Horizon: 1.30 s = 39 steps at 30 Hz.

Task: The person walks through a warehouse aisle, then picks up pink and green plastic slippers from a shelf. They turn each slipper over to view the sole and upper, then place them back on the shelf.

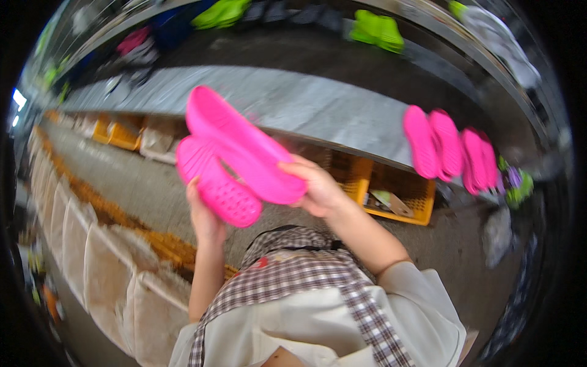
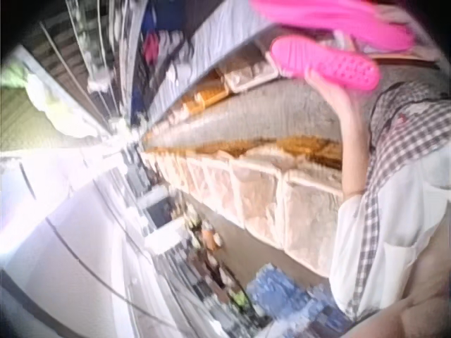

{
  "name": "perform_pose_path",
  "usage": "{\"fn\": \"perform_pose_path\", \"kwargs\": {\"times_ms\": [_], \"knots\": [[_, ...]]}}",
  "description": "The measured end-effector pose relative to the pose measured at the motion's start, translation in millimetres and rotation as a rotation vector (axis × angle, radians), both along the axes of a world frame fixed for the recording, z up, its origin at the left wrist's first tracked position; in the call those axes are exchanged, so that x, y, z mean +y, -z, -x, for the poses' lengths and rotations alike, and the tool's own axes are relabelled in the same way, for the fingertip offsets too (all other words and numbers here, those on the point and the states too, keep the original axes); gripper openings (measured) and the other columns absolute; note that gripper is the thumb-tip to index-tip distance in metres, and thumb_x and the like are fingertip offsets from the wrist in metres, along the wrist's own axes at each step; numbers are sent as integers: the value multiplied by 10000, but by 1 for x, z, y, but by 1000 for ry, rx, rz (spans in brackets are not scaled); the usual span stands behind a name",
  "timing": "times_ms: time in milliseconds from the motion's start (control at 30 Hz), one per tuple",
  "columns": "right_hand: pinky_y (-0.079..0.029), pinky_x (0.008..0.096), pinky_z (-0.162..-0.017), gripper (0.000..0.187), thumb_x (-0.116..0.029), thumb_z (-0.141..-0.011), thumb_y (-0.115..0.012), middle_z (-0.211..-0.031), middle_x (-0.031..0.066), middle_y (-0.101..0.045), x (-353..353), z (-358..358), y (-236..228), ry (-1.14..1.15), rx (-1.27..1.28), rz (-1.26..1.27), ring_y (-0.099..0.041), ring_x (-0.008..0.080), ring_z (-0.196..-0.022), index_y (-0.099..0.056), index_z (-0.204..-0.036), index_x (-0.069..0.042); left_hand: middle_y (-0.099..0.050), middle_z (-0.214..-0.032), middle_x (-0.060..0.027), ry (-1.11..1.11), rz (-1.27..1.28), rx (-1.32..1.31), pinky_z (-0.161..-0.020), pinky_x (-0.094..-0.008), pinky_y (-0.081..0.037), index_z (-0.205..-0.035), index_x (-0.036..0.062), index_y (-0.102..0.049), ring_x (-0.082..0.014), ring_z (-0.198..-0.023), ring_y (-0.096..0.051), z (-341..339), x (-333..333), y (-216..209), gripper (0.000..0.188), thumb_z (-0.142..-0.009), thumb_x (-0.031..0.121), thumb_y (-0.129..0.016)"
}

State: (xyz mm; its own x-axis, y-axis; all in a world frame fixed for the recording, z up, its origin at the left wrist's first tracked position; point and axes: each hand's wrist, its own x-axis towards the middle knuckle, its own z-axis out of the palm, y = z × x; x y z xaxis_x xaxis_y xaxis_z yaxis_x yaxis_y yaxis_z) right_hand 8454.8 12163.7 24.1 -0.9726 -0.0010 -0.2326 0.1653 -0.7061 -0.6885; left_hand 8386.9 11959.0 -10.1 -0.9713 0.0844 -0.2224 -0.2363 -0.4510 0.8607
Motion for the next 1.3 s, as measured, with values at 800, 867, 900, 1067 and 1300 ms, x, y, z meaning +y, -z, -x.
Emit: {"fn": "perform_pose_path", "kwargs": {"times_ms": [800,867,900,1067,1300], "knots": [[-471,445,-706,397,-380,-870,-550,-883,222,-642,321,-165,41,704,-949,-2006,-624,362,-838,-625,-987,-8,-448,-1295,-186,302,210,365,-948,-324,-428,-1384,-10,-234,-226,-1162,-483,-18,24,6,666,-801,-76,-550],[-473,428,-685,425,-426,-881,-532,-884,184,-641,301,-157,22,736,-1040,-2305,-608,372,-834,-623,-970,-21,-468,-1265,-167,275,255,447,-935,-321,-428,-1372,-19,-252,-208,-1136,-498,-21,24,6,671,-782,-73,-569],[-470,417,-670,396,-395,-886,-539,-878,180,-635,286,-150,12,776,-916,-2285,-609,344,-804,-617,-958,-13,-472,-1258,-164,253,276,464,-930,-322,-429,-1365,-20,-265,-205,-1128,-502,-22,23,6,669,-777,-64,-582],[-462,269,-656,125,-134,-859,-560,-802,37,-636,162,-92,9,182,-355,-1278,-570,112,-717,-642,-886,-44,-488,-1231,-157,196,400,548,-908,-324,-438,-1333,-23,-331,-210,-1107,-513,-30,17,5,662,-751,-7,-647],[-439,361,-875,429,-339,-942,-458,-1076,158,-622,-11,-26,128,-1161,37,-1060,-570,262,-982,-577,-1138,23,-499,-1202,-160,101,616,657,-905,-330,-438,-1324,-19,-357,-231,-1098,-519,-34,2,0,660,-739,10,-663]]}}
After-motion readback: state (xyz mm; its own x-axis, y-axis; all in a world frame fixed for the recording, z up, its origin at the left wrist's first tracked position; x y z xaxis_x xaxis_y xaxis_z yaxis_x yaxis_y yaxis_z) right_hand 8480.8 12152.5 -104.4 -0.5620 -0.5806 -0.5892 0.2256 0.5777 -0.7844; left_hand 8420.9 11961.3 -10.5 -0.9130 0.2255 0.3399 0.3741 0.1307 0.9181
